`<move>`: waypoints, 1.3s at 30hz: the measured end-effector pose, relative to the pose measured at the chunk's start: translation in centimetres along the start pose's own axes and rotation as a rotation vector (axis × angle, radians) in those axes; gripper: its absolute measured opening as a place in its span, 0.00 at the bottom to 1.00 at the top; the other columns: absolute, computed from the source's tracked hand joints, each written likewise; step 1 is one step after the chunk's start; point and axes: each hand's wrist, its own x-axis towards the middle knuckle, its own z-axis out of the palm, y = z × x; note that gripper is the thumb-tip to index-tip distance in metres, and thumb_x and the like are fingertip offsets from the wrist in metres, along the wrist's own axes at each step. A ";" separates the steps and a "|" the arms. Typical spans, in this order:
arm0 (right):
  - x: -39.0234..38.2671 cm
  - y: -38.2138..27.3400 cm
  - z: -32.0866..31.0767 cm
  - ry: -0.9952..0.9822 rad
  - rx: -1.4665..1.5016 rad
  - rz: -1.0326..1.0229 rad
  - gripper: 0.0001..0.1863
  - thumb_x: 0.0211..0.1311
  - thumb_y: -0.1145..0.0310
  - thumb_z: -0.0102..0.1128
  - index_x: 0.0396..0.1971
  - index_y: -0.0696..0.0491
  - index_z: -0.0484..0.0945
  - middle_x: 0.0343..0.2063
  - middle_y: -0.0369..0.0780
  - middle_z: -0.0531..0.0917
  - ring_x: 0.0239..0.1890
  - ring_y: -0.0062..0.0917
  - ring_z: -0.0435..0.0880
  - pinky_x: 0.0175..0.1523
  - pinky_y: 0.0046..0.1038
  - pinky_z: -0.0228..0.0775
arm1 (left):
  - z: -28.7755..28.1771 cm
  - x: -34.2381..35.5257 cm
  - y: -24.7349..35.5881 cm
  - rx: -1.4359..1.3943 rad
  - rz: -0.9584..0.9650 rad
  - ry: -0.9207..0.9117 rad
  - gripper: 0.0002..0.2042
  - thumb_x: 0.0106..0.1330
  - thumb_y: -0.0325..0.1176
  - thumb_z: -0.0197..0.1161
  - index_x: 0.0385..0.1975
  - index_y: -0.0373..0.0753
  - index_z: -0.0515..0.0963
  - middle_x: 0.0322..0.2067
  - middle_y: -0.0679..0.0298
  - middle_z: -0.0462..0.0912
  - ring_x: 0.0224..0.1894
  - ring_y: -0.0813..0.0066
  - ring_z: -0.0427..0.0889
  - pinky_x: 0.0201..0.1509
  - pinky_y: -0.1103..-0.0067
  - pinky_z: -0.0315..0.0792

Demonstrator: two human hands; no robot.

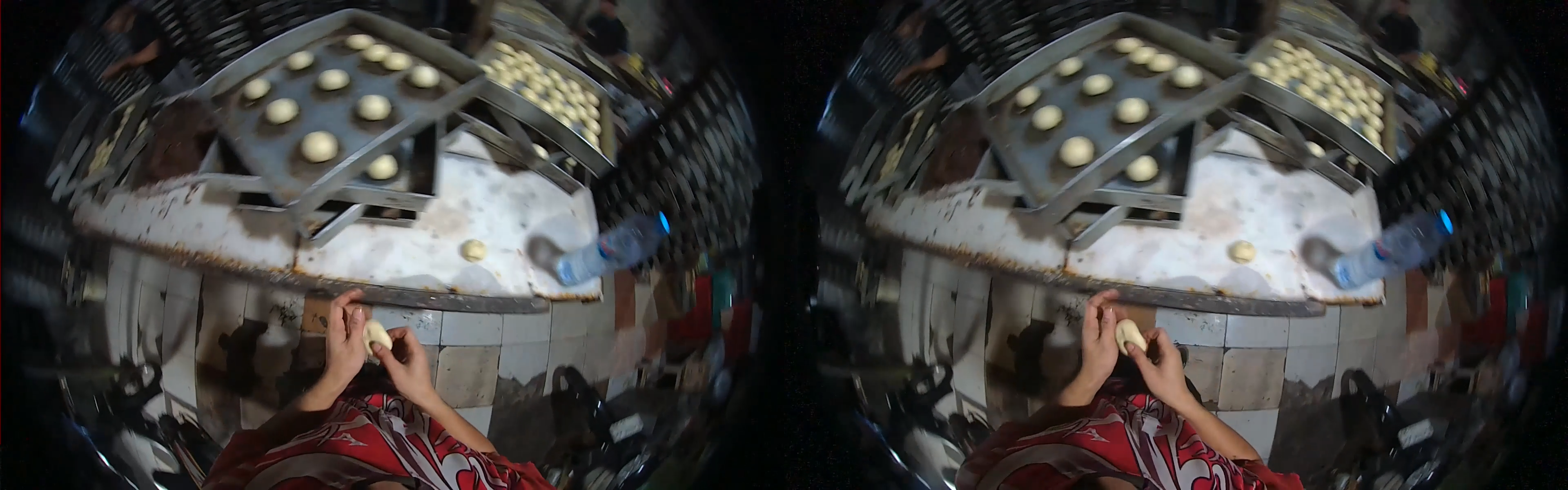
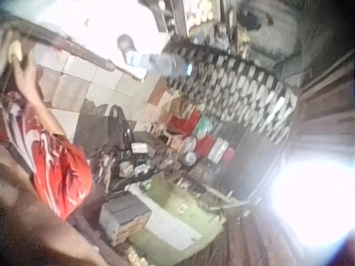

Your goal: Filling dough balls with chocolate paste and placing them on baking trays.

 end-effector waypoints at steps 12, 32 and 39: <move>14.6 -4.9 26.3 -0.401 -0.274 -0.472 0.12 0.60 0.69 0.54 0.38 0.62 0.71 0.38 0.48 0.78 0.43 0.30 0.77 0.47 0.25 0.67 | -20.9 2.2 -2.0 0.070 -0.112 0.066 0.16 0.64 0.21 0.44 0.53 0.30 0.65 0.47 0.60 0.74 0.51 0.74 0.71 0.56 0.77 0.65; 47.4 -9.5 59.0 -0.605 -1.727 -0.736 0.08 0.53 0.72 0.46 0.30 0.55 0.76 0.27 0.46 0.81 0.29 0.40 0.81 0.33 0.40 0.73 | -47.5 26.7 2.9 -0.491 -0.031 -0.008 0.20 0.66 0.35 0.54 0.54 0.31 0.65 0.39 0.59 0.78 0.39 0.75 0.76 0.44 0.81 0.71; 43.7 -12.5 56.8 -0.673 -1.524 -0.720 0.07 0.55 0.69 0.52 0.32 0.52 0.76 0.23 0.47 0.79 0.28 0.44 0.78 0.33 0.39 0.70 | -54.0 30.3 -1.8 0.464 0.052 0.724 0.23 0.70 0.48 0.39 0.48 0.36 0.73 0.46 0.49 0.77 0.51 0.62 0.75 0.55 0.69 0.66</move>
